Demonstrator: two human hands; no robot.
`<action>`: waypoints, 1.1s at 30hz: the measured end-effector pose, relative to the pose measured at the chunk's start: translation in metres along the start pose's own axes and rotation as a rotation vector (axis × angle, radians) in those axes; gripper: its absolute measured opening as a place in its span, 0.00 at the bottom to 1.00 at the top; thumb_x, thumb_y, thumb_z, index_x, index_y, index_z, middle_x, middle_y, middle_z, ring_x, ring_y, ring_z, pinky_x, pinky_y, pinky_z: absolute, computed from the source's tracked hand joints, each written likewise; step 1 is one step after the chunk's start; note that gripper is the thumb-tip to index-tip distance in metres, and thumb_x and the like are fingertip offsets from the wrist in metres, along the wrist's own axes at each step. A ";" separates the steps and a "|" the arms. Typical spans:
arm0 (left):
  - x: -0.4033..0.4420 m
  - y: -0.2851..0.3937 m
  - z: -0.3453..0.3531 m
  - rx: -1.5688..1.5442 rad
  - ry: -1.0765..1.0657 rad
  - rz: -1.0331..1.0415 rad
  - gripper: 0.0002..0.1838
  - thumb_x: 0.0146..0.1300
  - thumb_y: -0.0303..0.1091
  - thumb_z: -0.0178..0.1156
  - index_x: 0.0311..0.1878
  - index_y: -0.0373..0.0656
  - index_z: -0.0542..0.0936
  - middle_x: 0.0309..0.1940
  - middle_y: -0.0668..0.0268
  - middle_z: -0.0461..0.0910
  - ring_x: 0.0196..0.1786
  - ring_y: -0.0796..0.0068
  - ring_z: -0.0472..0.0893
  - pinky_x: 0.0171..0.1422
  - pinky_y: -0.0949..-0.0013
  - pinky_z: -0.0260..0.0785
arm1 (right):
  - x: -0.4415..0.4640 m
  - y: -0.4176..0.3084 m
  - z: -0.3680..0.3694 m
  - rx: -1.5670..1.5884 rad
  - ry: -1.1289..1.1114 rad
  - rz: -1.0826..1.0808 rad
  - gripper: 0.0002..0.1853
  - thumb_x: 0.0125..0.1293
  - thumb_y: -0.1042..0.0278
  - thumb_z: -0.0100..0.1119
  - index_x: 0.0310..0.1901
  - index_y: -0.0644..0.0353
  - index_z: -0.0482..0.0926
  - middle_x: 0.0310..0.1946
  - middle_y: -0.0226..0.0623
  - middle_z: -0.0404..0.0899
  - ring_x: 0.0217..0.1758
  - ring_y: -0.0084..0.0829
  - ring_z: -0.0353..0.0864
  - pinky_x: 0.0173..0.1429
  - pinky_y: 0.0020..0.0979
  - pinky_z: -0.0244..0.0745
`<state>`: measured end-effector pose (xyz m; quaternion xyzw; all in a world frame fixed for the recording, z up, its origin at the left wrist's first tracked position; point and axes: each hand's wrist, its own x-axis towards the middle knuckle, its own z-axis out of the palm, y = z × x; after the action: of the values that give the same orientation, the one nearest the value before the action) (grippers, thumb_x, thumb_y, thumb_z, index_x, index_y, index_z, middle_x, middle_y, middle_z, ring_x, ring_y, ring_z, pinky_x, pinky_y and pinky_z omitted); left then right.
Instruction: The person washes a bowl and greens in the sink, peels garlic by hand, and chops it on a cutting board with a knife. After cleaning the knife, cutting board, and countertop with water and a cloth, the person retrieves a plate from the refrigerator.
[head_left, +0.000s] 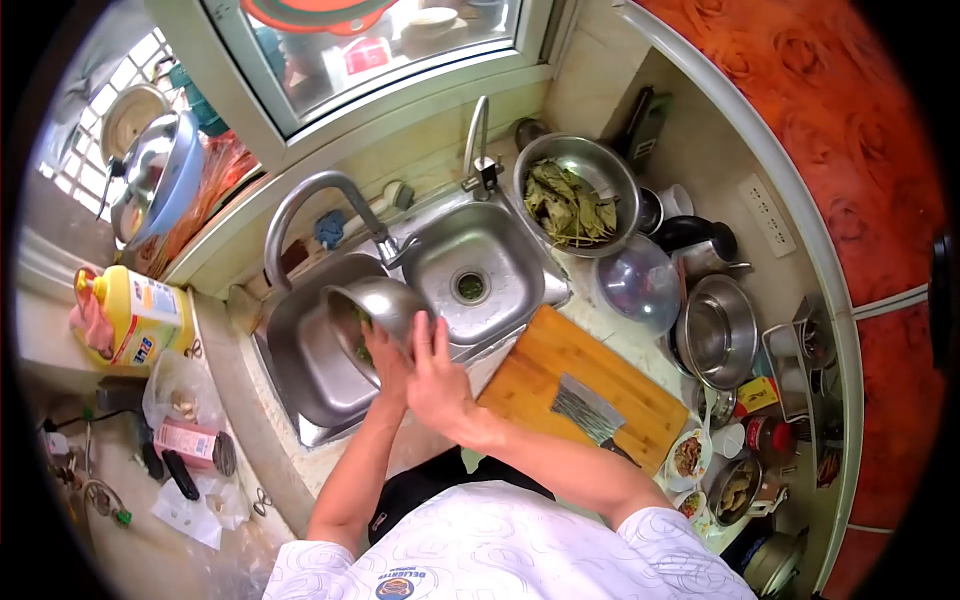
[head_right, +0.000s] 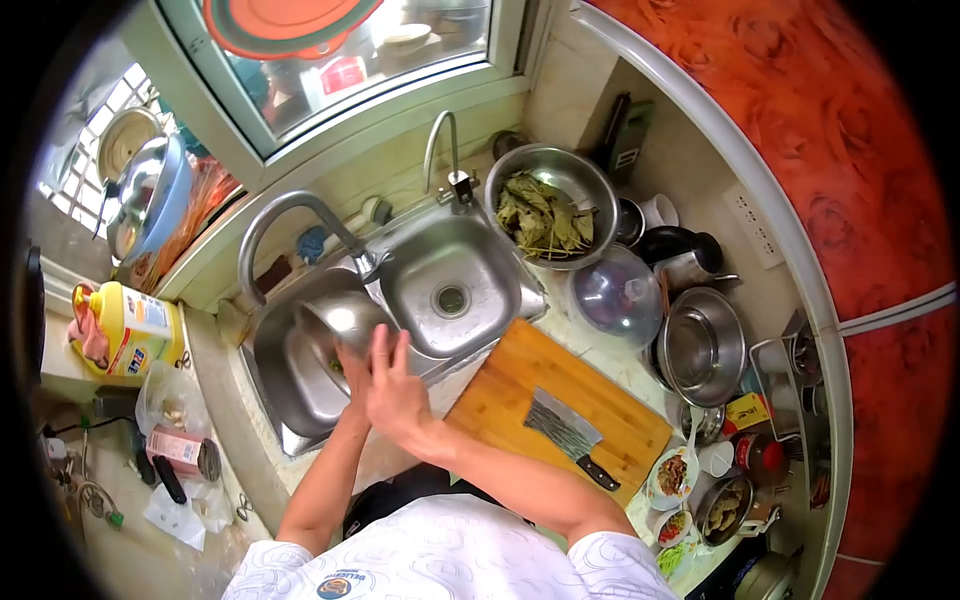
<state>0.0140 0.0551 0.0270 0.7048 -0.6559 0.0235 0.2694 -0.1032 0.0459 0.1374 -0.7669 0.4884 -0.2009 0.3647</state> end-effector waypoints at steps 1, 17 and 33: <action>-0.004 0.012 -0.006 0.117 -0.045 0.048 0.27 0.60 0.39 0.55 0.64 0.49 0.68 0.66 0.57 0.61 0.69 0.54 0.57 0.71 0.45 0.45 | 0.000 -0.007 -0.003 -0.006 0.007 0.011 0.39 0.57 0.70 0.50 0.69 0.70 0.47 0.60 0.83 0.49 0.38 0.69 0.76 0.38 0.47 0.78; 0.024 0.079 -0.073 -0.265 0.305 -0.397 0.31 0.56 0.19 0.51 0.66 0.47 0.66 0.66 0.68 0.64 0.63 0.71 0.65 0.66 0.76 0.56 | 0.000 -0.034 -0.008 -0.402 -0.005 -0.576 0.35 0.55 0.74 0.52 0.66 0.64 0.56 0.56 0.74 0.61 0.21 0.44 0.81 0.21 0.33 0.76; 0.078 0.100 -0.119 -0.164 -0.290 0.099 0.27 0.57 0.37 0.63 0.61 0.47 0.73 0.66 0.59 0.65 0.67 0.52 0.65 0.67 0.55 0.60 | -0.013 0.071 -0.044 0.993 0.227 0.507 0.24 0.53 0.81 0.45 0.54 0.61 0.68 0.29 0.37 0.76 0.15 0.25 0.74 0.12 0.24 0.70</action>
<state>-0.0305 0.0338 0.1934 0.6434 -0.7214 -0.1188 0.2270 -0.1811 0.0228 0.1134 -0.3360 0.5402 -0.3937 0.6636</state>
